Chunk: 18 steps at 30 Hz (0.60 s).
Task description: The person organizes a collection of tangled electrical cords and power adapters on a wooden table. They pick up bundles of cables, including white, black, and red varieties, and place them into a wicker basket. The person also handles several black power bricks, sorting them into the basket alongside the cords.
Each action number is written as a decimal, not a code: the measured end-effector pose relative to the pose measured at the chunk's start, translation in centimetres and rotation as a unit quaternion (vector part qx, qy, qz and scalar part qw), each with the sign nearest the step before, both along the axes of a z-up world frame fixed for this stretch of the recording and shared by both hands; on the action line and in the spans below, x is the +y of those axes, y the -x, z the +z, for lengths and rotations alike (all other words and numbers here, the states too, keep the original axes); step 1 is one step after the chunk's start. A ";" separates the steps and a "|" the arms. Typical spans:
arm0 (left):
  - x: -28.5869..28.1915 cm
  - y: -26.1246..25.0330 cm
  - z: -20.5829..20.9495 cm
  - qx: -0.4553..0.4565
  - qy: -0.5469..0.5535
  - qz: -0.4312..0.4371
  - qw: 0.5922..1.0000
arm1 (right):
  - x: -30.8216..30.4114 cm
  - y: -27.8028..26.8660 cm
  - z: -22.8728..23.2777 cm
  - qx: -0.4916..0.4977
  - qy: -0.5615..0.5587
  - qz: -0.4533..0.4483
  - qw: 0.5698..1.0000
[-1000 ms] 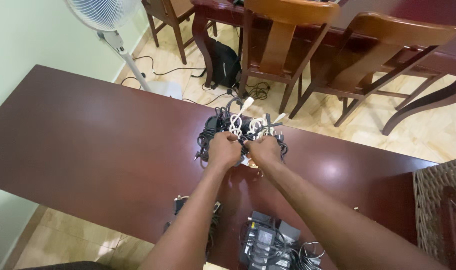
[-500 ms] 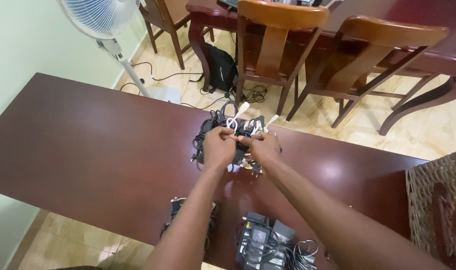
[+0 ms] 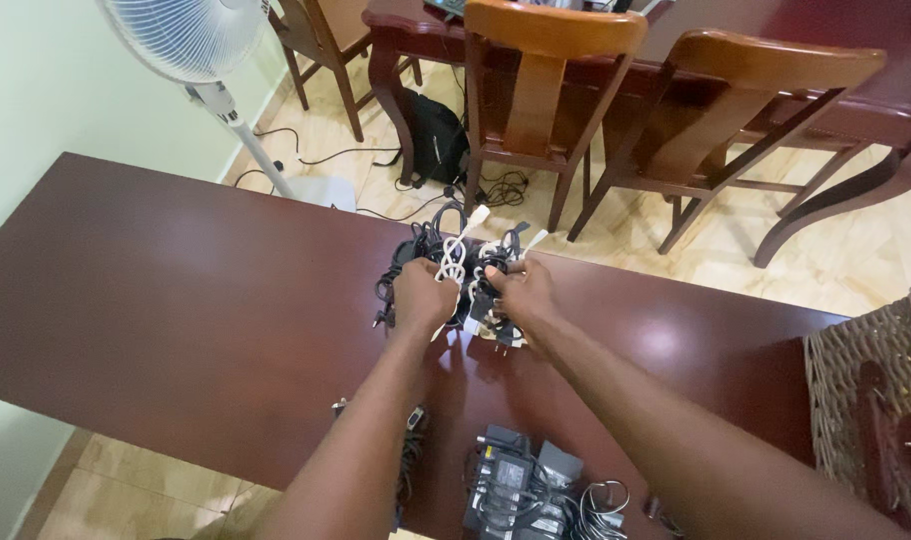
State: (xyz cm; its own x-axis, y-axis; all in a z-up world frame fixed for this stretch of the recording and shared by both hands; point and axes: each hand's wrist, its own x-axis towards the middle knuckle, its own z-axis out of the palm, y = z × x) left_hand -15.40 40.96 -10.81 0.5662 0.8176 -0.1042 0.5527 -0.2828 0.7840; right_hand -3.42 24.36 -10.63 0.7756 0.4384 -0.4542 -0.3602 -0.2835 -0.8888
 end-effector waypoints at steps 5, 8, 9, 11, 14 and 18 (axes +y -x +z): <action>-0.5 -0.3 0.9 0.061 0.003 -0.013 0.998 | 1.0 -0.2 -4.2 -0.079 0.021 0.014 0.997; -0.7 -0.6 2.6 0.109 0.024 0.022 0.994 | 1.5 -0.3 -5.7 -0.077 0.025 0.026 0.996; -0.9 -0.8 2.9 0.124 0.037 0.040 0.991 | 1.3 -0.3 -6.0 -0.062 0.023 0.025 0.997; -1.1 -0.7 2.9 0.124 0.030 0.036 0.991 | 0.8 -0.5 -6.1 -0.032 0.027 0.035 0.999; -0.7 -1.2 2.0 0.129 0.020 0.051 0.990 | 1.3 -0.5 -5.6 -0.062 0.028 0.043 0.997; -0.4 -0.7 0.3 0.077 0.057 0.034 0.995 | 0.9 0.4 -4.1 -0.048 0.044 0.048 0.997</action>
